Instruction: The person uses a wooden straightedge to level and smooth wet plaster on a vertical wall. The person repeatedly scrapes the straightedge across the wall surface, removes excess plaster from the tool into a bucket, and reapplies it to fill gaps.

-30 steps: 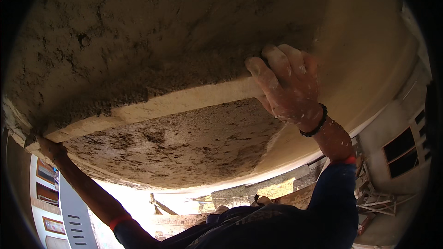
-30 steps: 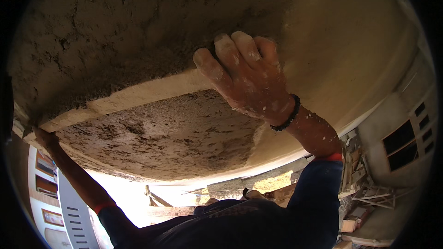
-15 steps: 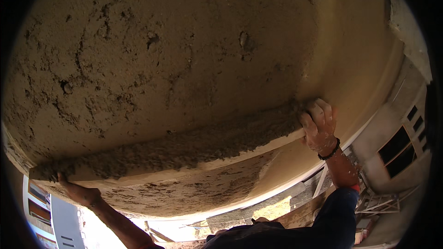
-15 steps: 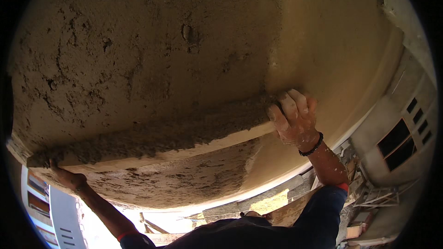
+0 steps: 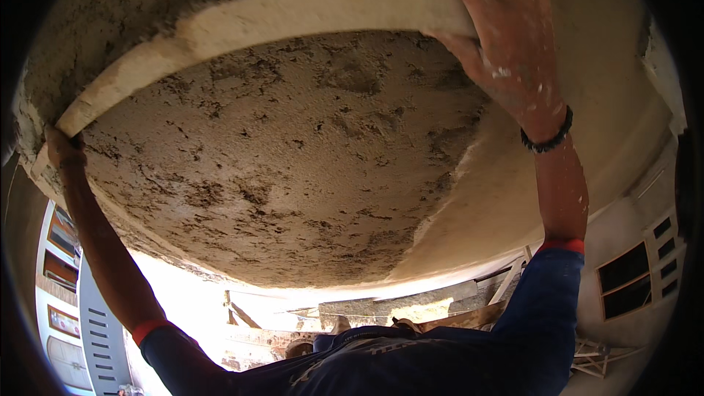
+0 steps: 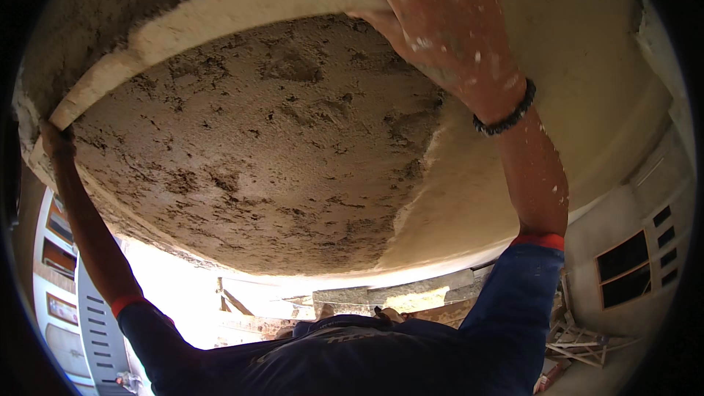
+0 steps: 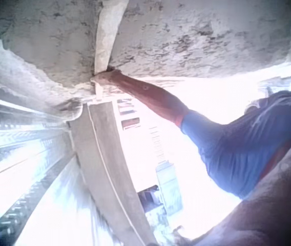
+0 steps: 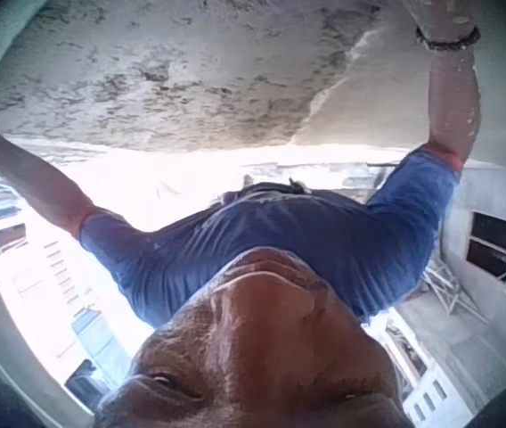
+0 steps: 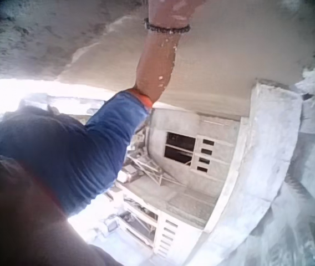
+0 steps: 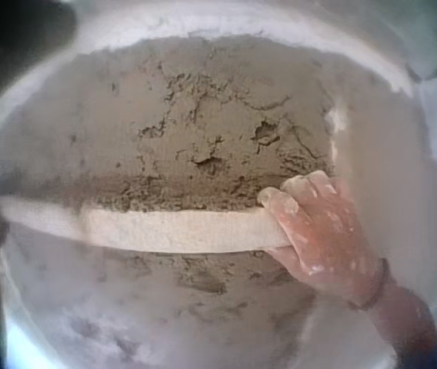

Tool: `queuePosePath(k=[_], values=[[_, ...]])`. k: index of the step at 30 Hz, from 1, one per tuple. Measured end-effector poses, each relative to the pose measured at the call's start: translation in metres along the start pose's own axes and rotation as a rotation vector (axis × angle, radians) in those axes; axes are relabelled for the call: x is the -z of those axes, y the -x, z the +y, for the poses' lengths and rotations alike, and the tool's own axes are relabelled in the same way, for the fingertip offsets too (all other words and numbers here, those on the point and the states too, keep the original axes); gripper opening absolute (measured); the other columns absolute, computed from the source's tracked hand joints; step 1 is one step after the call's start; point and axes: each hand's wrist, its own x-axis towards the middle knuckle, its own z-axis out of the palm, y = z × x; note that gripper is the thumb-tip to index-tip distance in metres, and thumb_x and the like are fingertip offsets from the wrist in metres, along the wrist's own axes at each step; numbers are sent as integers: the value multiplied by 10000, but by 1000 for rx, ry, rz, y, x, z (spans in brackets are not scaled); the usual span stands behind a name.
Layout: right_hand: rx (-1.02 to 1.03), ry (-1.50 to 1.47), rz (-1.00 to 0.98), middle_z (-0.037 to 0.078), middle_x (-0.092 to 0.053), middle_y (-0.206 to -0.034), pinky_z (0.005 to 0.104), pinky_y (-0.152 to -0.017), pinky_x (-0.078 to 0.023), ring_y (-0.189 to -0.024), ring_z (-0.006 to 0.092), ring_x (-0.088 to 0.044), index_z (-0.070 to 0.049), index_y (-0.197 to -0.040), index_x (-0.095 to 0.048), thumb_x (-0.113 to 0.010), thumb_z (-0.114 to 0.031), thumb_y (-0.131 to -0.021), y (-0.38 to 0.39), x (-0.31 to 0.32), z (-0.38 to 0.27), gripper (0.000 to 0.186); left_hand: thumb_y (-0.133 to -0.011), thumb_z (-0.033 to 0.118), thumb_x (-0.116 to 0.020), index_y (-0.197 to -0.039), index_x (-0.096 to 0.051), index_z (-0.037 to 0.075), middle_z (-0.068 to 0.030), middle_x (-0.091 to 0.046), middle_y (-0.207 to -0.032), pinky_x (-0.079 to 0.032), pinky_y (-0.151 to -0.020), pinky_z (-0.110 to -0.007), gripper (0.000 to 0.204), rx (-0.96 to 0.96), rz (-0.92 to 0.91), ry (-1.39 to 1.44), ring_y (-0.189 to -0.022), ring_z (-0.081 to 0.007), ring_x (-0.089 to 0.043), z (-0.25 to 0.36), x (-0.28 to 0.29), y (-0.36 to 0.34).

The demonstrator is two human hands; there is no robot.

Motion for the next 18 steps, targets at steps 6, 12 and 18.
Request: queuePosePath(k=[6, 12, 18], values=[[-209, -41, -361, 88, -486, -1042, 441, -760, -372, -966, 285, -481, -138, -1071, -527, -737, -160, -557, 98, 27, -43, 557, -882, 424, -369, -1062, -577, 61, -59, -548, -715, -325, -395, -252, 455, 218, -107, -212, -496, -125, -456, -40, 25, 146], [-235, -15, -474, 114, -466, -1046, 491, -783, -350, -1004, 314, -454, -137, -1013, -526, -647, -181, -653, 232, 33, -90, 383, -918, 383, -379, -1219, -413, -50, -191, -436, -1254, -337, -965, -437, 528, 168, -181, -141, -1160, -303, -413, -121, 82, 240], [-326, -35, -434, 124, -464, -1057, 499, -806, -336, -1009, 323, -447, -137, -1001, -521, -597, -171, -689, 298, 28, -112, 323, -889, 404, -443, -1269, -311, -51, -216, -385, -1280, -309, -992, -444, 607, 296, -48, -26, -1186, -301, -381, -163, 98, 289]])
